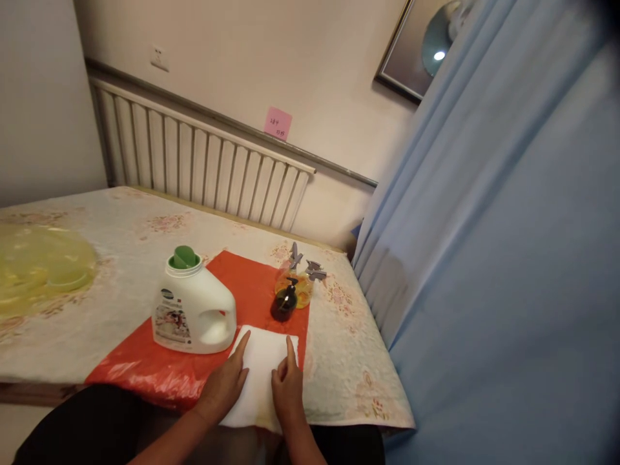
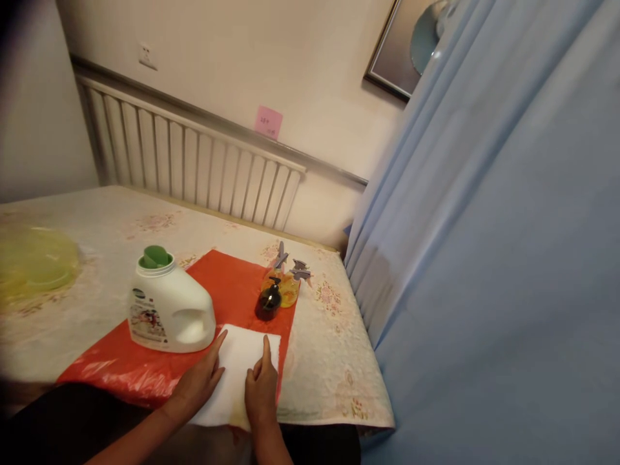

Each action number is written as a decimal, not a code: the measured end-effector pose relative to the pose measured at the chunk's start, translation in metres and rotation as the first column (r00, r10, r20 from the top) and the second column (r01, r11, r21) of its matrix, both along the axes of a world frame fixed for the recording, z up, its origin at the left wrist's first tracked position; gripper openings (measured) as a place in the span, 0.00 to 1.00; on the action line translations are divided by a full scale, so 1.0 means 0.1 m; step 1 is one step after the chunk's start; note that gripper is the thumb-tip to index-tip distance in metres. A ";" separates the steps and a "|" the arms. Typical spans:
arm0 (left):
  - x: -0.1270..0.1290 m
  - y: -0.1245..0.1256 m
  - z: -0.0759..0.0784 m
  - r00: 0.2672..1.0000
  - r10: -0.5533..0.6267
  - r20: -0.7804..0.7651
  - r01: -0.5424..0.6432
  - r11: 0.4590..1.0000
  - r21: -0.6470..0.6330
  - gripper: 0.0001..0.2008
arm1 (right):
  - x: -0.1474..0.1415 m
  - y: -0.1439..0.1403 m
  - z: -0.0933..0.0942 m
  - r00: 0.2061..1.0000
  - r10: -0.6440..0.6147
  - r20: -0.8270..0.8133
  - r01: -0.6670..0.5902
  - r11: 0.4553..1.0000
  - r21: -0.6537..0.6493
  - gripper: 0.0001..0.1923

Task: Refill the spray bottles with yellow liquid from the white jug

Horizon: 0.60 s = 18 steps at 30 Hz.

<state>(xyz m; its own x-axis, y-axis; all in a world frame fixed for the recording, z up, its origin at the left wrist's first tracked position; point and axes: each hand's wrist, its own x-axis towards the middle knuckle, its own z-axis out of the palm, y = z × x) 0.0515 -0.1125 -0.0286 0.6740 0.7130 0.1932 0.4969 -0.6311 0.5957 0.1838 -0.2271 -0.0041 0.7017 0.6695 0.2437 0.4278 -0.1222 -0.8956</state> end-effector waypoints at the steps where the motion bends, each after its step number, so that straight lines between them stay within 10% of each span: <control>1: 0.01 -0.01 0.04 0.999 0.009 -0.036 -0.009 1.000 -0.014 0.37 | -0.01 0.00 0.00 0.999 0.003 0.032 -0.003 1.000 -0.019 0.39; 18: 0.00 -0.02 0.09 0.978 -0.004 -0.207 -0.008 0.998 -0.059 0.42 | 0.02 0.09 -0.12 0.992 0.029 0.126 0.000 0.974 -0.227 0.46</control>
<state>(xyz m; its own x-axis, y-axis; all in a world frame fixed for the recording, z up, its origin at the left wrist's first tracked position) 0.0518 -0.1148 -0.0194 0.6936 0.7203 0.0072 0.6145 -0.5969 0.5158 0.1855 -0.2181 -0.0160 0.6643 0.7274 0.1720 0.5400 -0.3078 -0.7834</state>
